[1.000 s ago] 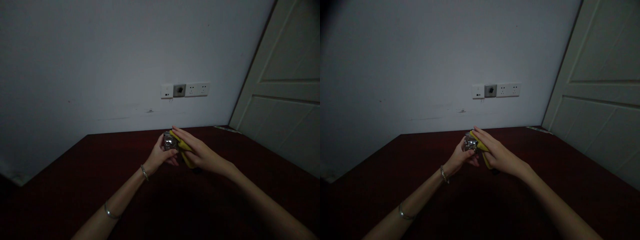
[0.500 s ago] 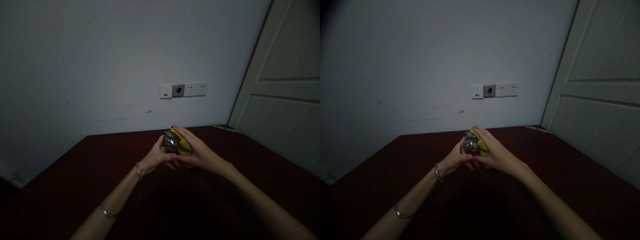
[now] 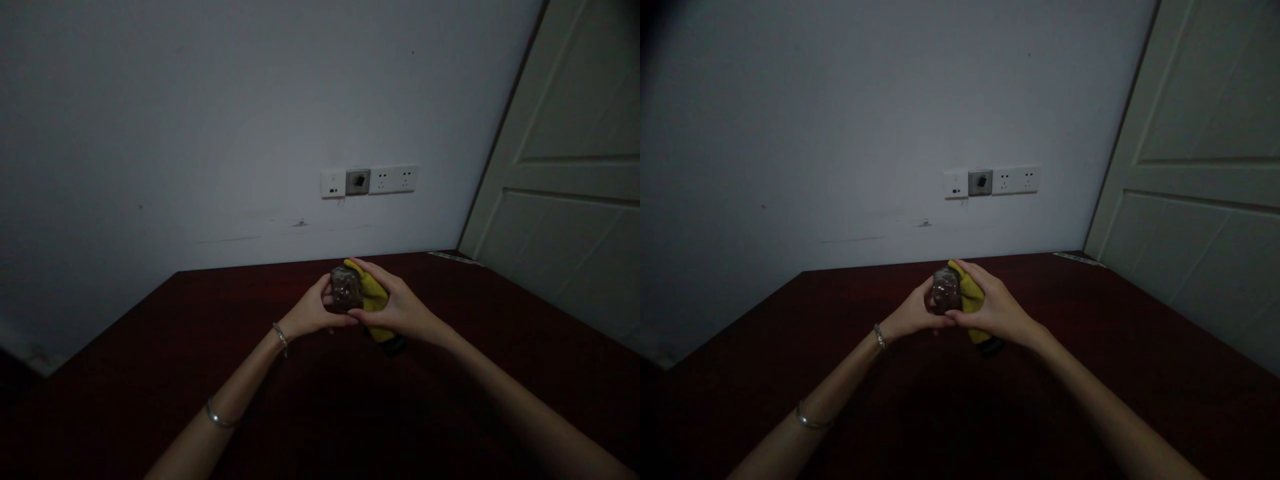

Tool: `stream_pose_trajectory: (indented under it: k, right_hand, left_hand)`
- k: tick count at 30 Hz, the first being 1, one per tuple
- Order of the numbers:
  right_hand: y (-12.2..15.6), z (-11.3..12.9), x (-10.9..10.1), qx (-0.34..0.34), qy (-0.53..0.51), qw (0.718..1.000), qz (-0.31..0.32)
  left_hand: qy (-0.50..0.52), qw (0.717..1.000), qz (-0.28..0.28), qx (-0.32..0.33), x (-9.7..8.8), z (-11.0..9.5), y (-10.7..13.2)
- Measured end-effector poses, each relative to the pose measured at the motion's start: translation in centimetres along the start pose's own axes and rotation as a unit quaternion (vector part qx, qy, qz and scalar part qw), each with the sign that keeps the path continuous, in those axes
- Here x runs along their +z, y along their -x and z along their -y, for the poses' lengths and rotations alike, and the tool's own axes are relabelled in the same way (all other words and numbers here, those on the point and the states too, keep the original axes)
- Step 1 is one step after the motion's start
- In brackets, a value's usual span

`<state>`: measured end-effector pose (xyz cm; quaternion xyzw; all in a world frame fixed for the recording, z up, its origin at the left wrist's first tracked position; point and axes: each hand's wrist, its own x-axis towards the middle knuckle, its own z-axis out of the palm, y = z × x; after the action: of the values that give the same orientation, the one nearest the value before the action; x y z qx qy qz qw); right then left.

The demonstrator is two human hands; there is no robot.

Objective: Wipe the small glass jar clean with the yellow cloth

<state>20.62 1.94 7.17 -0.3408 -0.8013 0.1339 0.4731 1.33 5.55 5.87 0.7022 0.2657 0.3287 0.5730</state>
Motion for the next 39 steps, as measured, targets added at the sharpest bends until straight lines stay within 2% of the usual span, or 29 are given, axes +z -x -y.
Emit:
stream_pose_trajectory:
  k: [3, 8, 16, 23, 31, 39]
  right_hand:
    - [0.0, 0.0, 0.0, -0.002, 0.006, 1.000, 0.011]
    - [-0.2, -0.1, -0.5, 0.007, 0.023, 0.998, 0.061]
    - [-0.3, 0.3, -1.1, 0.049, 0.032, 0.992, 0.115]
    - [-0.2, 0.1, -2.2, 0.015, 0.072, 0.984, 0.162]
    - [-0.3, 0.3, -2.0, -0.028, 0.087, 0.985, 0.146]
    - [-0.3, 1.0, -2.5, -0.045, 0.079, 0.980, 0.177]
  left_hand:
    - [-0.012, 1.000, -0.013, 0.017, 0.1, 0.0, 0.1]
    - [0.012, 1.000, 0.008, 0.012, 0.1, 0.1, 0.2]
    - [0.046, 0.999, -0.007, 0.020, 0.3, 0.8, -0.3]
    - [0.025, 0.999, 0.001, 0.044, -0.5, 1.3, -0.3]
    - [0.013, 0.996, -0.011, 0.085, -1.1, 1.6, -0.6]
    - [0.006, 0.996, -0.024, 0.085, -1.4, 1.6, -0.6]
